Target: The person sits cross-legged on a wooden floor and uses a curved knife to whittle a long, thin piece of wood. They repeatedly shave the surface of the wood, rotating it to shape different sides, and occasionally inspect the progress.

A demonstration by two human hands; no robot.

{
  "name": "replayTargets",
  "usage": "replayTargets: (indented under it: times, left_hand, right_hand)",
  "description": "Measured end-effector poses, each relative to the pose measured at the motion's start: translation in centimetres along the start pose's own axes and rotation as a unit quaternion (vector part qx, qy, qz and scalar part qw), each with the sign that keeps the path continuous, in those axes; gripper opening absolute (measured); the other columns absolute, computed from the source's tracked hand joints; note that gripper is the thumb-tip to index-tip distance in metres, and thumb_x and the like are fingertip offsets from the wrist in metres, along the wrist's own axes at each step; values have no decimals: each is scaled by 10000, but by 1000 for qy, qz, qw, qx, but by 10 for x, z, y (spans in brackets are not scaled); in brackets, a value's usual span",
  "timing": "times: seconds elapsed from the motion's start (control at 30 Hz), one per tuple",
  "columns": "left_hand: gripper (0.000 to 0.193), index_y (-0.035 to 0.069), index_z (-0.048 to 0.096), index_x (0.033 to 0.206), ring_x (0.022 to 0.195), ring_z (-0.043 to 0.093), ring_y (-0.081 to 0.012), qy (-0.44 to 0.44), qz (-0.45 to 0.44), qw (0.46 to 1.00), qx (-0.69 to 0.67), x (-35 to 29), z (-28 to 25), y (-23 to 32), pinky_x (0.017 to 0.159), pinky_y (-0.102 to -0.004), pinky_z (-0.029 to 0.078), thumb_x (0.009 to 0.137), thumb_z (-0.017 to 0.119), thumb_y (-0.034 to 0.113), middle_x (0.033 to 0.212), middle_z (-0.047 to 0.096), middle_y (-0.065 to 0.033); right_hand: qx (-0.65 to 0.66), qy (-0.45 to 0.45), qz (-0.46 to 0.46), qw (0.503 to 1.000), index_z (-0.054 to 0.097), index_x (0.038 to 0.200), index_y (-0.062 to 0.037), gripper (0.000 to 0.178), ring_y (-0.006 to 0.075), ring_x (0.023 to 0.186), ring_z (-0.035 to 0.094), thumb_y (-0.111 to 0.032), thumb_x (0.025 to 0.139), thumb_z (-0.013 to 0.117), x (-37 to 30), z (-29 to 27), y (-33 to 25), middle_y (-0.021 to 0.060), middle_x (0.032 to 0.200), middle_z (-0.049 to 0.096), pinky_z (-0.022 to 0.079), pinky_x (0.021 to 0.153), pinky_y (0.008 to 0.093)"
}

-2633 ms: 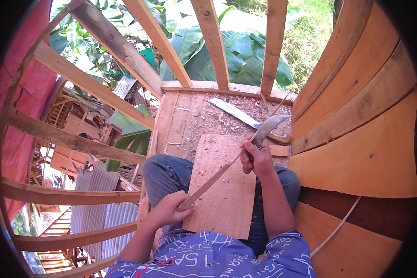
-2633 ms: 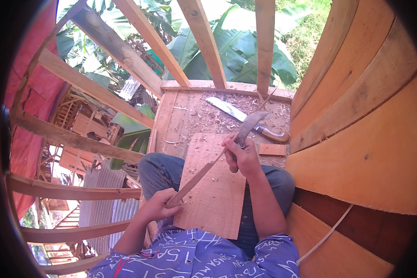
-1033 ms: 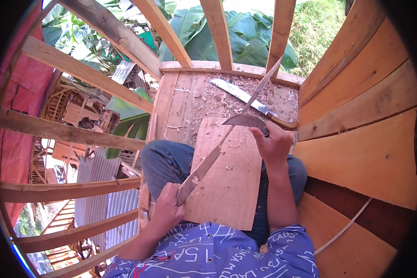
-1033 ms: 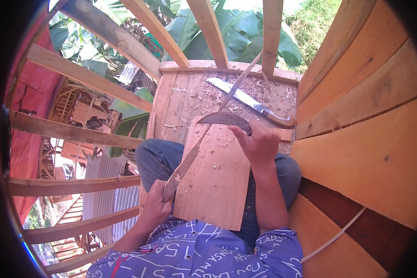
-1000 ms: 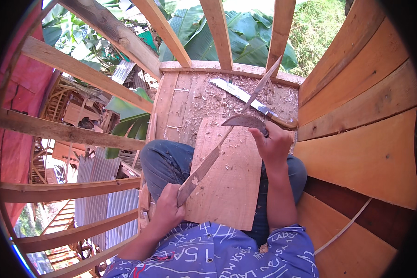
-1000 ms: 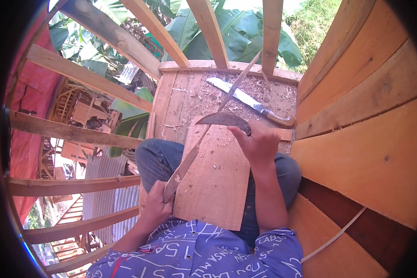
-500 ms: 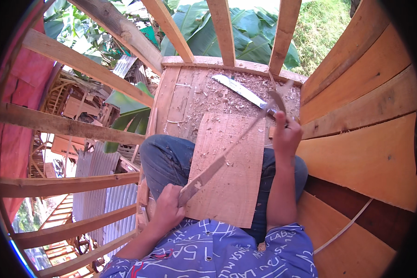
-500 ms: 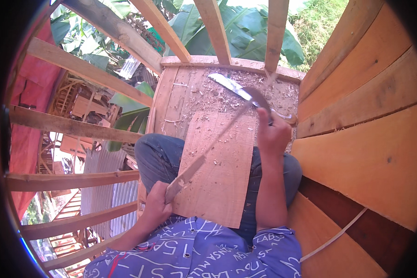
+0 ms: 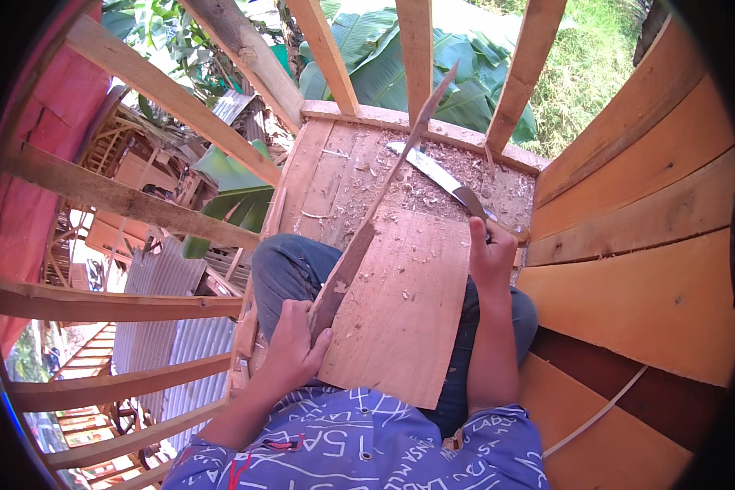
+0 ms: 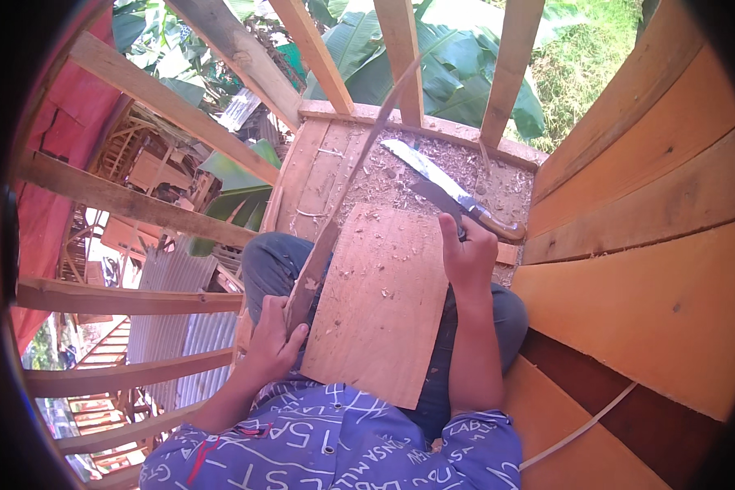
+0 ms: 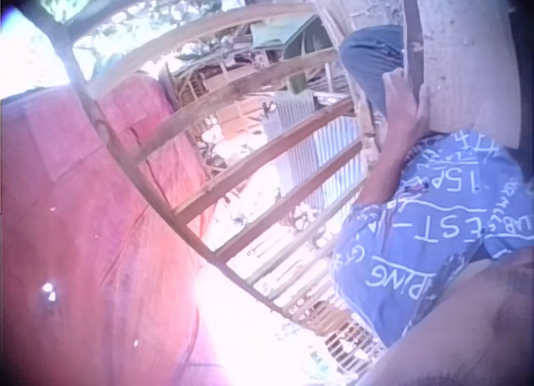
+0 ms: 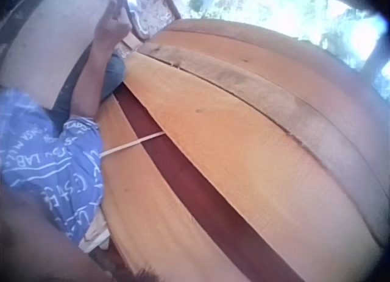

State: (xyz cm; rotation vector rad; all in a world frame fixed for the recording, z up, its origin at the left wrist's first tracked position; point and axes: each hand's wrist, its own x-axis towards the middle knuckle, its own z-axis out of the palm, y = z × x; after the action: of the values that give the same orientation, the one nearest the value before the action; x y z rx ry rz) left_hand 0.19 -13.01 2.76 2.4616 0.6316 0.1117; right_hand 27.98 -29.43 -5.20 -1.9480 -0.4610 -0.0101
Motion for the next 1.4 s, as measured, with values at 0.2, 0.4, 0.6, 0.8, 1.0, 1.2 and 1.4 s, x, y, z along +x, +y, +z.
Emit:
replayTargets:
  times: [0.2,0.4,0.6,0.8,1.0,1.2,1.4]
  left_hand:
    - [477,17,447,1163,914,573,-416,-46,-17,997,-61,32,0,24,760,-463,470,875,642,342,1061,489,-201]
    - [547,20,458,1159,925,590,-410,-35,36,992,-117,48,14,19,769,-456,486,842,681,407,1089,510,-201]
    - [558,19,485,1137,962,575,-368,-33,50,987,-146,56,19,26,806,-405,470,778,759,347,1041,519,-187]
    - [557,50,498,1143,890,619,-382,-20,81,989,-121,61,22,31,767,-404,506,752,785,325,1031,541,-164]
    - [545,62,481,1231,926,660,-283,-121,41,946,-299,63,12,15,726,-370,539,822,729,321,1018,627,-172]
    - [435,-27,462,1256,932,632,-205,-488,-75,559,-666,69,17,-12,820,-355,503,928,594,227,1022,631,-124]
    - [379,-33,469,1189,858,611,-202,-405,6,790,-460,65,23,-4,746,-351,482,907,607,180,977,621,-136]
  right_hand:
    - [35,-4,-16,999,444,656,28,539,133,554,322,-421,925,575,0,-1,9,78,548,311,286,509,351]
    - [27,-29,-60,997,400,614,-12,573,69,540,318,-447,970,512,-3,8,23,-22,531,334,229,478,319]
    - [161,-114,8,980,531,716,-8,538,59,590,379,-506,913,586,-6,4,26,-41,575,414,273,511,265]
    - [356,-185,73,913,576,1057,6,350,17,537,421,-288,896,676,-34,20,-23,-51,593,453,307,458,211]
    - [455,-180,178,854,548,1073,-26,243,31,413,299,-198,924,631,-45,18,-56,-69,547,363,229,389,220]
    - [448,-241,120,852,545,1019,-3,344,36,408,277,-291,891,684,-51,15,-55,-59,538,340,209,384,220]
    - [362,-168,123,909,596,952,22,427,46,398,354,-405,934,598,-50,11,-58,-34,542,412,264,375,230]
